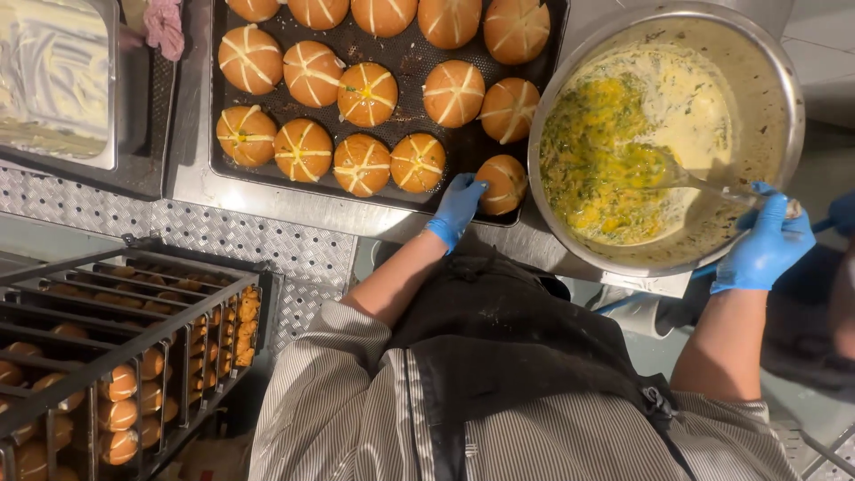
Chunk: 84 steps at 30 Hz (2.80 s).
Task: Dip bread buns into a bowl of garlic butter sauce and place them back onto a baking tray.
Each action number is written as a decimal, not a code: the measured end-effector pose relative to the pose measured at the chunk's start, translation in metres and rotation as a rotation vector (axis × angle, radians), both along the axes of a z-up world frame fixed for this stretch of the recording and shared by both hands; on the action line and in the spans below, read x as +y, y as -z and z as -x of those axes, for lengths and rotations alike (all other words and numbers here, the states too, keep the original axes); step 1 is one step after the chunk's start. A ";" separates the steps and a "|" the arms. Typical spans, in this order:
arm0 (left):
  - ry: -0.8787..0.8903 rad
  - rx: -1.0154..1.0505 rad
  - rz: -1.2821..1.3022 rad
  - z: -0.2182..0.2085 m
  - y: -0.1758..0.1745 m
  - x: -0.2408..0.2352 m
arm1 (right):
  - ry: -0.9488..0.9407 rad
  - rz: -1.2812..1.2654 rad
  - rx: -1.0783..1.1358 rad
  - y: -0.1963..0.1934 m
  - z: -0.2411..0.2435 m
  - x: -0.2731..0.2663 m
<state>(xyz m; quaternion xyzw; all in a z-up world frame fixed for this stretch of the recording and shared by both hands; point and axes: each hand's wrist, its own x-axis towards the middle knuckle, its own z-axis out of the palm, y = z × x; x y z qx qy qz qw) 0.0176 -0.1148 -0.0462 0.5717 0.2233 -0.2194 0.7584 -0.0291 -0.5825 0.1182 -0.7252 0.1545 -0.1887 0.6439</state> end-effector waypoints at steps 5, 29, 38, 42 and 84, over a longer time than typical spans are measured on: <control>-0.012 0.053 0.053 0.001 -0.006 0.011 | 0.053 -0.057 -0.106 -0.013 -0.023 0.018; 0.216 0.098 1.099 -0.075 -0.192 0.021 | -0.108 0.005 -0.063 -0.047 -0.042 0.065; 0.848 -0.759 -0.030 -0.104 -0.214 -0.109 | 0.028 0.119 -0.108 -0.031 -0.038 0.021; 1.050 -1.046 -1.047 -0.084 -0.173 -0.155 | -0.011 0.073 -0.054 -0.032 -0.036 0.019; 0.221 0.314 1.158 -0.088 -0.177 -0.093 | 0.060 -0.001 -0.001 -0.034 -0.027 0.028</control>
